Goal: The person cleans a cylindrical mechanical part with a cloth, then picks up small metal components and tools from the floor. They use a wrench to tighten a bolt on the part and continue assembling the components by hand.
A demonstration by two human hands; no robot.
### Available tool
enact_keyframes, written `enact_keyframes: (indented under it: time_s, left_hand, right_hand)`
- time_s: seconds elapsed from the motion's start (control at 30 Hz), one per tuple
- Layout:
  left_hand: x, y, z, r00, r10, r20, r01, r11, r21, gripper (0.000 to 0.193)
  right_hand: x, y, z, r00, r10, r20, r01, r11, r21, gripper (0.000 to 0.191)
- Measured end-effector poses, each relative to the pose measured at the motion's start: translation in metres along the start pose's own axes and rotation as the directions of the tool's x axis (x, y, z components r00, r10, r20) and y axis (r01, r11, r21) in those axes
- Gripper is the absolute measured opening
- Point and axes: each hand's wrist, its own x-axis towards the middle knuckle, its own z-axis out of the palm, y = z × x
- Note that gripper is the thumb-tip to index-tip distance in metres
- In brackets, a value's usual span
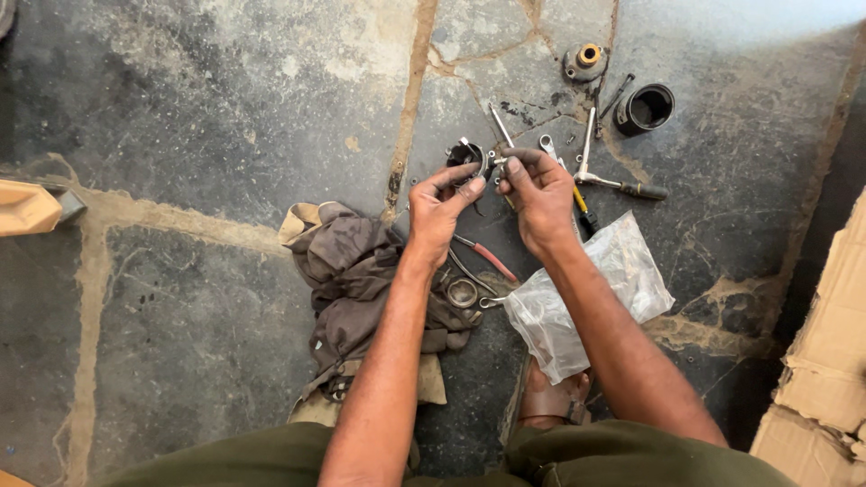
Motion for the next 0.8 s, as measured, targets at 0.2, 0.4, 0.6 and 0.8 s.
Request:
enact_keyframes:
  time_s: [0.2,0.4,0.6,0.8]
  left_hand:
    - [0.0,0.01,0.009,0.985,0.172,0.01,-0.169,0.954,0.247,0.028]
    - [0.0,0.02,0.014,0.962,0.27,0.03,-0.259,0.879,0.401,0.03]
    - [-0.002,0.017,0.02,0.971,0.232,0.057,-0.236,0.892,0.386,0.03]
    - [-0.001,0.019,0.02,0.969,0.236,0.074,-0.247,0.908,0.337,0.03]
  right_hand:
    - [-0.004,-0.003,0.003,0.978,-0.186,0.088,0.206,0.876,-0.436,0.024]
    - [-0.002,-0.009,-0.008,0.983,-0.172,0.06,0.179,0.861,-0.476,0.026]
    - [0.004,-0.013,-0.027,0.996,0.021,-0.084,-0.013,0.995,0.097,0.02]
    - [0.002,-0.012,-0.027,0.996,0.088,-0.032,-0.082,0.983,0.161,0.019]
